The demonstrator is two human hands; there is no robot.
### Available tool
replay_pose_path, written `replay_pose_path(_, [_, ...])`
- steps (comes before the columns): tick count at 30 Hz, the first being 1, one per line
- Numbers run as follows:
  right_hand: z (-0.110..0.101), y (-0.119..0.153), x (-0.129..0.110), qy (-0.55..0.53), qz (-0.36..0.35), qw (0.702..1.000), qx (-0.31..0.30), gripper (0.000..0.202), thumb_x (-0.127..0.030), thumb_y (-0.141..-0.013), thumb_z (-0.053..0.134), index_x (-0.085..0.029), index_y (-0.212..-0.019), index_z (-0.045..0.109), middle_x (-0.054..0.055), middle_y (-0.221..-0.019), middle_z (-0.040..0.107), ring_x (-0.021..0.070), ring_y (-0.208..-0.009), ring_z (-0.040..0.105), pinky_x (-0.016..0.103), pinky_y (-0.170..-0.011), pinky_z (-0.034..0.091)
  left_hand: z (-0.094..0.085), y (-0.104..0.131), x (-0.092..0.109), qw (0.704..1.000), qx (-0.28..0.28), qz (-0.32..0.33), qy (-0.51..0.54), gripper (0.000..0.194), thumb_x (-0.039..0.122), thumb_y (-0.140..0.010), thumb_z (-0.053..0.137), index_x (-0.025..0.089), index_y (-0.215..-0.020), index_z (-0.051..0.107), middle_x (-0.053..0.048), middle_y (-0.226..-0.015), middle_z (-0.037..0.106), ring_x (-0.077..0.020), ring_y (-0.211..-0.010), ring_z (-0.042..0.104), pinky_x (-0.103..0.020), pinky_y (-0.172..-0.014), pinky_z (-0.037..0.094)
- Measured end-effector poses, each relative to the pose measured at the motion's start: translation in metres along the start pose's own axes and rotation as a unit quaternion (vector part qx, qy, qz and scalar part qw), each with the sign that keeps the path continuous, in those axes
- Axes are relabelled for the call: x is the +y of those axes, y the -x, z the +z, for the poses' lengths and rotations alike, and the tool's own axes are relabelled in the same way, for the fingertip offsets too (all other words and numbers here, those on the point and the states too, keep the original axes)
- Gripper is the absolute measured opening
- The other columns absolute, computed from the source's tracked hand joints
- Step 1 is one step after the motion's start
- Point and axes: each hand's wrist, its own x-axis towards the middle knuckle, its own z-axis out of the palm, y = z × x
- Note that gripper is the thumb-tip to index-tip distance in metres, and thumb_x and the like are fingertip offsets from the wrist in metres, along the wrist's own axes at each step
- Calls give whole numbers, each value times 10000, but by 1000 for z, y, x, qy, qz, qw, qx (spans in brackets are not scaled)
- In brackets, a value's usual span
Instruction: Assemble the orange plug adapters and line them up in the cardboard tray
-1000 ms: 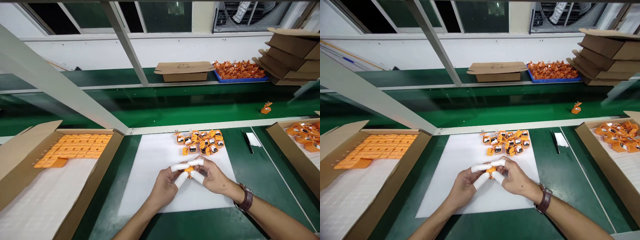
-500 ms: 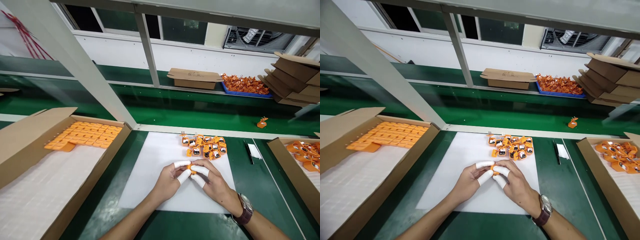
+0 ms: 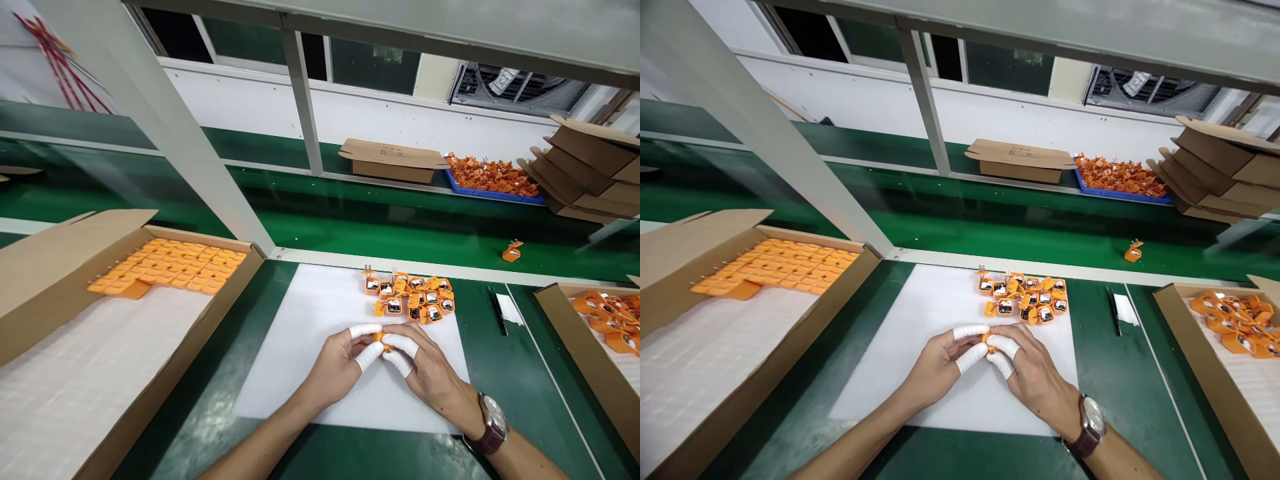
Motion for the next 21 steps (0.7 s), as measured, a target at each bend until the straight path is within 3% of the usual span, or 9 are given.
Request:
replay_pose_path(4, [-1, 5, 0, -19, 55, 998, -12, 560, -204, -966, 615, -276, -1475, 393, 121, -1334, 596, 261, -1210, 580, 473, -1058, 489, 0, 0, 2, 1000, 10, -14, -1, 366, 327, -794, 765, 144, -1107, 717, -113, -1085, 780, -264, -998, 733, -406, -950, 581])
replay_pose_path(7, [-2, 6, 0, -99, 110, 989, -23, 520, -205, -961, 597, -270, -1450, 432, 111, -1287, 589, 229, -1126, 615, 411, -978, 546, -1, 1, 4, 1000, 18, -15, 1, 385, 353, -775, 785, 141, -1091, 731, -129, -1128, 771, -287, -1031, 729, -436, -986, 565])
replay_pose_path(11, [1, 4, 3, -260, 222, 939, -26, 344, -285, -963, 606, -232, -1301, 570, 50, -1007, 627, 182, -927, 655, 359, -864, 578, -4, 2, 3, 1000, -8, -18, -3, 386, 354, -788, 771, 151, -1114, 743, -125, -1176, 760, -298, -1069, 723, -459, -1019, 553])
replay_pose_path(16, [3, 2, 9, -385, 308, 868, -51, 449, -416, -860, 751, -192, -1223, 611, -2, -849, 613, 155, -805, 659, 335, -813, 561, -4, 6, 1, 999, -39, 3, -32, 308, 269, -815, 724, 184, -1109, 762, -86, -1295, 709, -294, -1188, 674, -432, -1075, 523])
replay_pose_path(19, [2, 0, 9, -411, 316, 854, -52, 443, -415, -824, 791, -188, -1173, 638, -9, -840, 598, 144, -804, 646, 327, -827, 545, -4, 7, -2, 994, -50, 35, -86, 290, 246, -863, 672, 217, -1139, 756, -59, -1292, 712, -272, -1175, 686, -421, -1076, 524])
replay_pose_path(21, [1, -2, 8, -403, 313, 859, -47, 414, -402, -804, 812, -186, -1123, 660, -17, -824, 572, 132, -773, 615, 314, -802, 537, -5, 9, -4, 988, -51, 62, -130, 270, 237, -885, 652, 226, -1133, 759, -53, -1292, 713, -264, -1183, 682, -418, -1091, 511])
